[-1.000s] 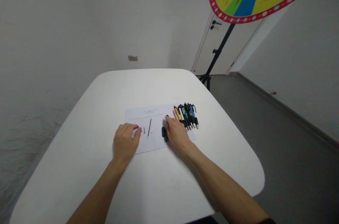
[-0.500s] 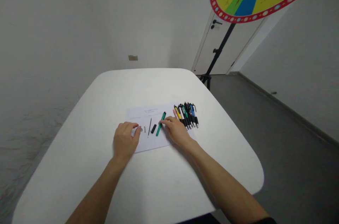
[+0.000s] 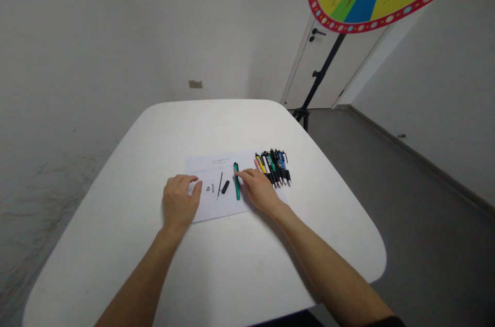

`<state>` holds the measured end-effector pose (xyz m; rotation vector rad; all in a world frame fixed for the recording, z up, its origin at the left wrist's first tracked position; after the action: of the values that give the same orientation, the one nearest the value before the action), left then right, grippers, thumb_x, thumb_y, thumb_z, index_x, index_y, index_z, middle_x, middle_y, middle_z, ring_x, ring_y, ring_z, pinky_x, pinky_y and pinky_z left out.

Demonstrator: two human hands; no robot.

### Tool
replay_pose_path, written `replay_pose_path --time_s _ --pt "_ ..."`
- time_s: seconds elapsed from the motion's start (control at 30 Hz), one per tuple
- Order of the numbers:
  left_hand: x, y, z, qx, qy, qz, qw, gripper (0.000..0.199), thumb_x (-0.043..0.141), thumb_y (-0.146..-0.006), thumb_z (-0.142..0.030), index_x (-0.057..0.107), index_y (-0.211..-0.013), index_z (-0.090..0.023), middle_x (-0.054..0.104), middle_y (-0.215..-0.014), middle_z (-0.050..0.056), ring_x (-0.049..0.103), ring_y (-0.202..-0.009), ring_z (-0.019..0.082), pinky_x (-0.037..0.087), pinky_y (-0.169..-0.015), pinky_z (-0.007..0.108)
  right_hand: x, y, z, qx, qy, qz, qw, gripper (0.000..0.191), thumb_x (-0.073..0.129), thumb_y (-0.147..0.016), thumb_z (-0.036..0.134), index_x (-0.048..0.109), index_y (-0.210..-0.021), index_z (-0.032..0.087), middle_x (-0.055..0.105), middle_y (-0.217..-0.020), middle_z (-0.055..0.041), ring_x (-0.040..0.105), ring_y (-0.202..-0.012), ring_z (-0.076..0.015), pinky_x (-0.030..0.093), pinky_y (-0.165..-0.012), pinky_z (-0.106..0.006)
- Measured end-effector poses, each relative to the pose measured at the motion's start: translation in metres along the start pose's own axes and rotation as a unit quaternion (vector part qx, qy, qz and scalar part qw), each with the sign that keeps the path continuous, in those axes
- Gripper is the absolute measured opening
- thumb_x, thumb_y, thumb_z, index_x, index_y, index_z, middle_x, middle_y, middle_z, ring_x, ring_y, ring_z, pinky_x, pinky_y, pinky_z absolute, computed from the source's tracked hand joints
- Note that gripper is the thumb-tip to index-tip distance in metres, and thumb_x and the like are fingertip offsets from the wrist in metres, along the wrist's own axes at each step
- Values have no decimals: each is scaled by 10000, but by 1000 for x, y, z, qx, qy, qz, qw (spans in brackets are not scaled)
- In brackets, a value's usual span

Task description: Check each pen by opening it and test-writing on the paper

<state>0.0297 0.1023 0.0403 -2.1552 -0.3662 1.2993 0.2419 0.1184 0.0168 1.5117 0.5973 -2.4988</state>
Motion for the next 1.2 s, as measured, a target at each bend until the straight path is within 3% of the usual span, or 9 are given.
replay_pose_path --time_s 0.17,0.3,0.4,0.6,0.93,1.0,1.1,1.17,1.2 --pt "1 2 -17 70 -19 24 997 206 543 -915 -312 656 -1034 -188 690 -1046 116 583 -1005 286 455 -867 436 -8 -1 -2 41 7 -41 998 375 411 -951 111 641 -1230 211 692 -1033 -96 634 -1012 -223 330 -1134 -505" --pt "14 11 -43 171 -30 97 980 301 590 -899 -324 642 -1181 -231 645 -1250 117 523 -1229 320 404 -1023 510 -5 -2 10 17 18 18 1000 325 429 -991 230 640 -1237 209 684 -990 -94 632 -961 -221 394 -1053 -452" --pt "27 18 -56 207 -42 153 965 369 622 -885 -340 622 -1248 -275 615 -1333 117 463 -1325 351 323 -1090 617 -1 -1 15 11 28 52 998 296 435 -1000 267 680 -1159 214 677 -978 -94 624 -957 -213 410 -999 -408" --pt "40 22 -66 236 -47 211 947 311 580 -918 -405 649 -1188 -268 640 -1311 94 446 -1360 338 239 -1125 676 2 -2 16 2 67 52 996 253 446 -993 251 688 -1000 177 676 -907 -94 632 -888 -217 363 -1029 -449" --pt "46 20 -65 215 -20 200 956 306 598 -907 -336 648 -1181 -210 668 -1257 118 510 -1292 330 289 -1117 654 8 -1 11 56 95 70 991 172 456 -911 167 614 -981 167 712 -841 -112 658 -775 -228 433 -854 -359" --pt "39 16 -62 206 18 165 964 267 607 -899 -291 661 -1147 -208 689 -1217 109 556 -1236 313 343 -1095 621 7 0 7 80 58 54 994 173 475 -870 148 604 -984 171 708 -804 -93 655 -773 -223 428 -860 -352" --pt "24 8 -52 159 99 96 978 175 563 -912 -212 691 -1031 -205 734 -1099 88 643 -1068 252 480 -986 502 -5 -1 -5 146 -98 -34 984 215 474 -827 147 577 -1012 181 654 -701 -30 623 -710 -203 446 -777 -337" --pt "16 4 -43 108 164 73 978 182 518 -920 -177 695 -950 -204 750 -1027 74 669 -984 213 528 -909 420 -11 -1 -15 198 -281 -98 934 283 483 -799 171 541 -1076 188 600 -632 22 575 -614 -173 443 -647 -300" --pt "13 3 -39 76 196 69 975 186 510 -917 -174 692 -930 -204 754 -1002 67 678 -955 200 541 -881 391 -11 0 -19 220 -382 -119 890 331 505 -781 191 520 -1112 192 591 -621 40 549 -569 -155 428 -586 -279"
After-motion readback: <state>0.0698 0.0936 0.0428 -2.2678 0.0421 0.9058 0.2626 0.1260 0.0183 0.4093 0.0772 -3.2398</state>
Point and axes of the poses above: each hand's wrist, its own y-axis away from the middle knuckle, its own x-axis out of the palm, z = x × y, the point moved 7 cm from there along -y, towards the middle knuckle
